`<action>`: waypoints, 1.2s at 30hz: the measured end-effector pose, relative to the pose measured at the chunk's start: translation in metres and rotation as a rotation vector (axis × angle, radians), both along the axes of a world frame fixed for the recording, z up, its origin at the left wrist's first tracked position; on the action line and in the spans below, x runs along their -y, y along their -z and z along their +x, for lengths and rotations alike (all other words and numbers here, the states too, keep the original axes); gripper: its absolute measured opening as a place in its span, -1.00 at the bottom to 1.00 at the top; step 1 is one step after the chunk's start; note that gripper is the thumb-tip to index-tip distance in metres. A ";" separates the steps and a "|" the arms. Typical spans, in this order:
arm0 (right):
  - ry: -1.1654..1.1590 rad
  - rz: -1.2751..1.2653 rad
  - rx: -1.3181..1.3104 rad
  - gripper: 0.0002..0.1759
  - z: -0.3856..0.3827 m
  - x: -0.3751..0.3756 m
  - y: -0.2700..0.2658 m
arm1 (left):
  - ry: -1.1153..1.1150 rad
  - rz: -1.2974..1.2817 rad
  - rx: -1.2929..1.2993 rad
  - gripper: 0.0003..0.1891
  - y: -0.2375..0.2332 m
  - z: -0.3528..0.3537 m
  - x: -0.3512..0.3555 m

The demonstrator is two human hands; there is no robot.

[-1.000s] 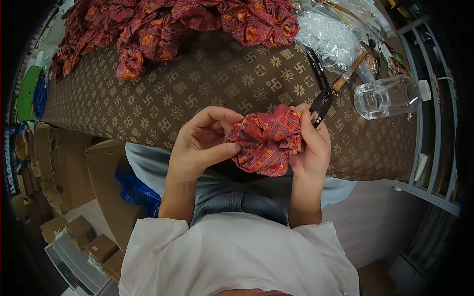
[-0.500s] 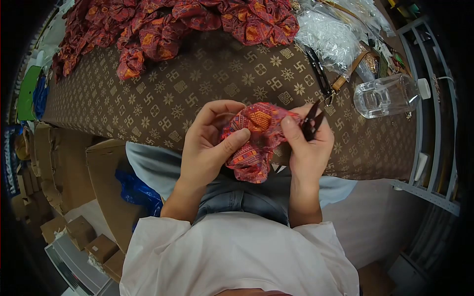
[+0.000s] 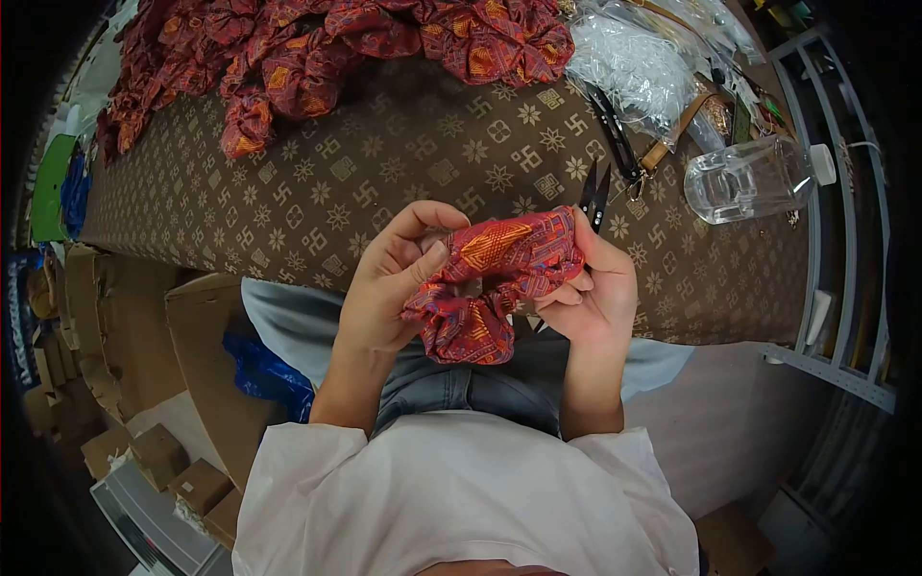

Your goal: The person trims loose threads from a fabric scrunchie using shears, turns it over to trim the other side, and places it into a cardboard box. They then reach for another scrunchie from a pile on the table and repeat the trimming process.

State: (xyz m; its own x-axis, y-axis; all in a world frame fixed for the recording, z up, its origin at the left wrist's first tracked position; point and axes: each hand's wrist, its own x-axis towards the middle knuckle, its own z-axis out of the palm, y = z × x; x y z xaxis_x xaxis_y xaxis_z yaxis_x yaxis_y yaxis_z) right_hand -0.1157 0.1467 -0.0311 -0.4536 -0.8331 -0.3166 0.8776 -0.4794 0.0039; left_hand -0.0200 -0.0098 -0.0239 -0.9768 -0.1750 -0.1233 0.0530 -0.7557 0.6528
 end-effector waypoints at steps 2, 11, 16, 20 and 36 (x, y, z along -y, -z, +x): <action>-0.039 -0.029 0.086 -0.75 0.000 0.001 -0.004 | 0.001 0.018 -0.002 -0.79 0.005 0.000 0.000; -0.072 -0.216 0.039 -0.77 0.002 0.005 0.005 | 0.008 0.184 -0.015 -0.77 0.010 -0.002 -0.003; -0.032 -0.149 -0.022 -0.81 0.005 0.005 0.004 | 0.070 0.046 -0.118 -0.75 0.014 0.001 0.000; 0.201 0.202 -0.542 -0.90 0.011 0.011 -0.003 | -0.047 -0.107 -0.011 -0.54 -0.004 -0.001 -0.005; 0.403 0.515 -0.647 -0.66 0.031 0.038 -0.019 | -0.150 -0.121 -0.036 -0.36 -0.001 -0.002 -0.011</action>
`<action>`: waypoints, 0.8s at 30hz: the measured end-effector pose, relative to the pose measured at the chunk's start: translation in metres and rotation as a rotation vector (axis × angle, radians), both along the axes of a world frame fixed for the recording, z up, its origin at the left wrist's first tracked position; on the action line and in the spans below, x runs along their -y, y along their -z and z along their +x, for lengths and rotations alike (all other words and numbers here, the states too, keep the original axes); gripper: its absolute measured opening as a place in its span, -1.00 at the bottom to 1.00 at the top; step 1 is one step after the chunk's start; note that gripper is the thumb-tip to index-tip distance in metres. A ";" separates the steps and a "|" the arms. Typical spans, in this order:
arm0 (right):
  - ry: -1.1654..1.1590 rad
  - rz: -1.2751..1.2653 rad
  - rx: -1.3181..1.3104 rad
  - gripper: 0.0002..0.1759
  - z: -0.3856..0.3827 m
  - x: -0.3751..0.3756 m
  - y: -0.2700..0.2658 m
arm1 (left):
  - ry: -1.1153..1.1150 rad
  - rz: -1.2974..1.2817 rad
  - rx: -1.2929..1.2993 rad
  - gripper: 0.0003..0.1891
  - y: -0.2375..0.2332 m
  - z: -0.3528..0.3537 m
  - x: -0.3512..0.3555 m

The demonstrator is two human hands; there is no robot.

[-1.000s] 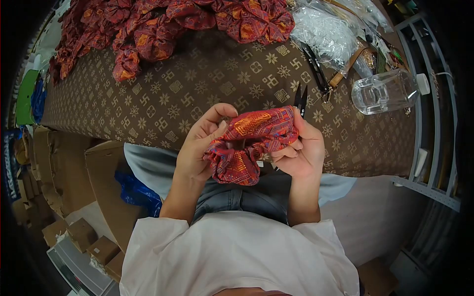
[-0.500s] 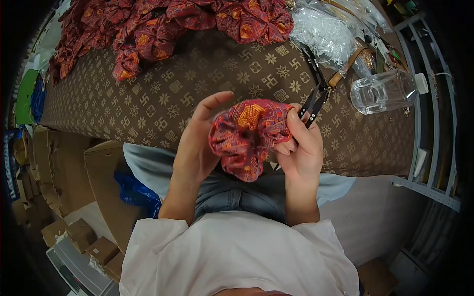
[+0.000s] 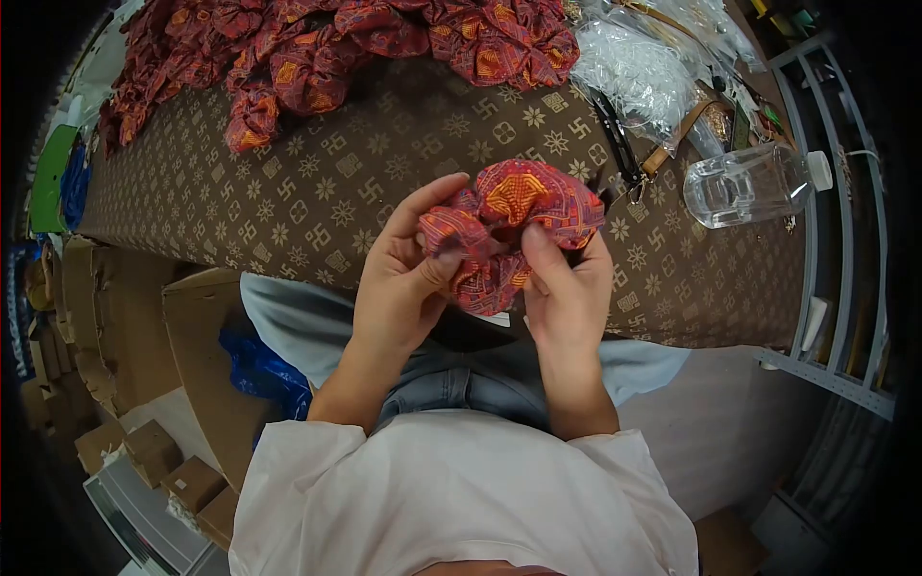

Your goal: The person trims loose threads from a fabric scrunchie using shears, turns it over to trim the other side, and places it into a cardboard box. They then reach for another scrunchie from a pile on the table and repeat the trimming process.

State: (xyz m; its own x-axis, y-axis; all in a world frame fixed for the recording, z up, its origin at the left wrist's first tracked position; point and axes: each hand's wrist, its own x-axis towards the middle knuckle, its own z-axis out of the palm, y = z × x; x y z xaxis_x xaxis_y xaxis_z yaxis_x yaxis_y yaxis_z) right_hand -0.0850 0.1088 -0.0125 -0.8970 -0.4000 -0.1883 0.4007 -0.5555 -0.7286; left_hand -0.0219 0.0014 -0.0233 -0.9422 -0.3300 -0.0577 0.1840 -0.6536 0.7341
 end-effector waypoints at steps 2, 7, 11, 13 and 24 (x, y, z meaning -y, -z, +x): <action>-0.062 -0.040 -0.018 -0.81 -0.005 -0.008 0.009 | 0.100 0.273 -0.185 -0.40 0.011 0.001 0.004; -0.109 -0.350 0.367 -0.87 -0.010 -0.015 0.010 | 0.005 0.439 -0.270 -0.44 0.015 0.000 0.006; -0.256 -0.503 0.402 -0.85 -0.013 -0.021 0.021 | -0.052 0.303 -0.218 -0.50 0.010 0.004 0.007; -0.230 -0.554 0.577 -0.83 -0.010 -0.022 0.017 | -0.081 0.251 -0.234 -0.53 0.008 0.005 0.010; -0.345 -0.607 0.420 -0.83 -0.010 -0.024 0.030 | -0.168 0.057 -0.271 -0.67 0.010 0.004 0.012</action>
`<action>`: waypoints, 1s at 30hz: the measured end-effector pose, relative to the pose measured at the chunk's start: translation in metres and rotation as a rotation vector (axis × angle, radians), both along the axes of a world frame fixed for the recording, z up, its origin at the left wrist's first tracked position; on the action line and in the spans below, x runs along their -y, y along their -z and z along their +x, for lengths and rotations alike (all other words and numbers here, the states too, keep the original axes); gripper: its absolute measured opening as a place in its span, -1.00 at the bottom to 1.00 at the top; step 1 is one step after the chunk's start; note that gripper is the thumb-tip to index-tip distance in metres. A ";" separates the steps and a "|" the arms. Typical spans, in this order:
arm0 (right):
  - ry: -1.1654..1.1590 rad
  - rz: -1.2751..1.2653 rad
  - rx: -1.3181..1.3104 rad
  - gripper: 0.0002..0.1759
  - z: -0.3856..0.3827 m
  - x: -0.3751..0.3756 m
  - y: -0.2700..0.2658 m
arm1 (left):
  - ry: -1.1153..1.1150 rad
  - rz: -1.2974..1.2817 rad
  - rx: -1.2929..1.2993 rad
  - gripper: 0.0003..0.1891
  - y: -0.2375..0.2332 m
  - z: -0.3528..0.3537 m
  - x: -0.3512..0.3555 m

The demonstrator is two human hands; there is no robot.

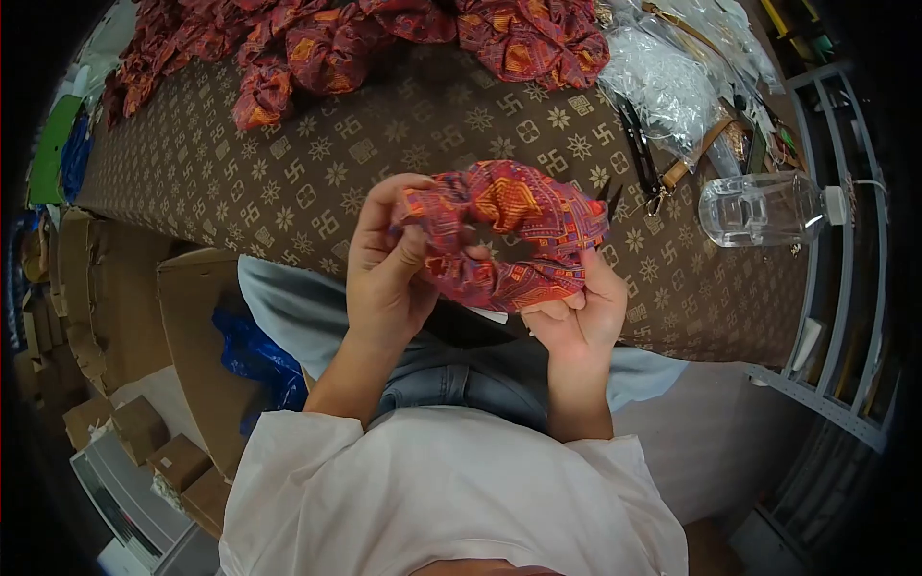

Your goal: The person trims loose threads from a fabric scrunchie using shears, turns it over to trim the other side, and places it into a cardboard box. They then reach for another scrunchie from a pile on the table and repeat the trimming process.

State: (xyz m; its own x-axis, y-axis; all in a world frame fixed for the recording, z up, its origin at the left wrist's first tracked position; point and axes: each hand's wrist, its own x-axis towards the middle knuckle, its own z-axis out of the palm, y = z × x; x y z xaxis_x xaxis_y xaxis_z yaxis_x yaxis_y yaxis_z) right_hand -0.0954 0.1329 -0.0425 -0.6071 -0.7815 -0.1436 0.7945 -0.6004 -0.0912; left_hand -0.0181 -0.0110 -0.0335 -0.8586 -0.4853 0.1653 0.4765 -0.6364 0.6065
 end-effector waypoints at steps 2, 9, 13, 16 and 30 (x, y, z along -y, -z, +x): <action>0.024 0.106 -0.089 -0.85 -0.002 0.000 -0.004 | 0.085 0.040 0.212 -0.65 -0.006 0.001 0.001; 0.101 0.363 -0.227 -0.90 0.005 0.006 -0.015 | 0.063 -0.329 0.318 -0.48 -0.012 0.013 0.016; 0.077 0.614 -0.501 -0.88 0.011 0.009 -0.024 | -0.071 -0.997 0.273 -0.31 -0.037 0.021 0.030; -0.049 0.635 -0.549 -0.82 0.015 0.013 -0.027 | 0.060 -1.043 0.374 -0.42 -0.038 0.014 0.008; -0.009 0.481 -0.456 -0.84 0.019 0.016 -0.023 | -0.014 -0.075 0.503 -0.83 -0.025 0.012 -0.004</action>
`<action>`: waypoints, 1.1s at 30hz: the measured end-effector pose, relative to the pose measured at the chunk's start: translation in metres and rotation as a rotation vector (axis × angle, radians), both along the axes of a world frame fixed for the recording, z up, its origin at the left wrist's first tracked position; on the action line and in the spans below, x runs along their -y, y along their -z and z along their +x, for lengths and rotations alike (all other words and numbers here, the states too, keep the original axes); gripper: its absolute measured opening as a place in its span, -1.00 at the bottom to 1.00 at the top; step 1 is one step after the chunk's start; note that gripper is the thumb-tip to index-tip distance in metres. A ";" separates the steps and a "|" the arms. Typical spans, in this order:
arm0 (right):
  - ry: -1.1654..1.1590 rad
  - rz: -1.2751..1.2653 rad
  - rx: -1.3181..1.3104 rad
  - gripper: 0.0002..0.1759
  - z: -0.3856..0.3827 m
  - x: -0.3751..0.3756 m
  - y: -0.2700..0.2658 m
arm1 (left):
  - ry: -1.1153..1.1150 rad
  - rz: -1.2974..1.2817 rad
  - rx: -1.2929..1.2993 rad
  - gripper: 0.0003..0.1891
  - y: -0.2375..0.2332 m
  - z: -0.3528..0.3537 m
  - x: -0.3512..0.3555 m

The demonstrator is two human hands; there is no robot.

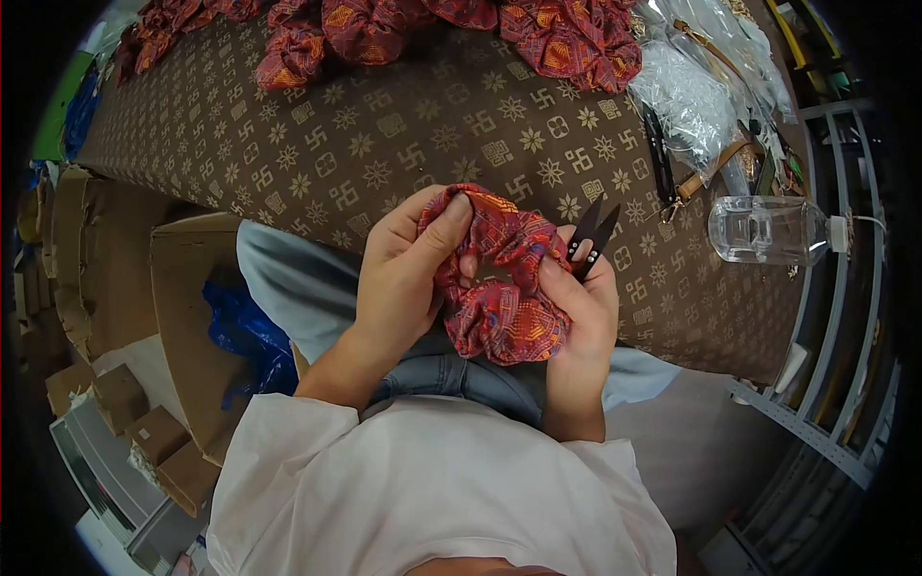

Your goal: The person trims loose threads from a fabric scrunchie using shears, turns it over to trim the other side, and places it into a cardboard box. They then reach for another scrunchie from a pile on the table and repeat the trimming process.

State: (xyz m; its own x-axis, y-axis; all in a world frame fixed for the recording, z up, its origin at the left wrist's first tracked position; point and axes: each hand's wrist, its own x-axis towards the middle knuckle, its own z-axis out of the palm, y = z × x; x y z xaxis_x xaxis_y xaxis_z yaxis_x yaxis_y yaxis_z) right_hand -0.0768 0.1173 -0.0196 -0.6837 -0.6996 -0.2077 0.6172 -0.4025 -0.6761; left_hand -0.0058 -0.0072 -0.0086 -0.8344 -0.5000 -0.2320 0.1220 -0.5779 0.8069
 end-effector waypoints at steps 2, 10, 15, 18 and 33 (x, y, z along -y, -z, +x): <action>0.015 -0.067 -0.027 -0.86 0.000 0.000 0.006 | 0.061 0.223 -0.114 -0.83 -0.001 0.000 0.000; 0.044 -0.440 0.330 -0.84 -0.001 -0.002 0.028 | 0.173 0.597 -0.178 -0.78 0.009 -0.007 0.000; -0.084 -0.661 0.692 -0.80 -0.002 0.005 0.018 | 0.216 0.786 -0.295 -0.74 0.018 -0.007 0.004; -0.100 -0.641 0.680 -0.78 -0.002 0.004 0.021 | 0.248 0.792 -0.296 -0.75 0.018 -0.005 0.007; 0.238 0.305 -0.206 -0.73 0.015 0.018 -0.008 | 0.210 -1.082 -0.177 -0.20 0.007 0.005 0.012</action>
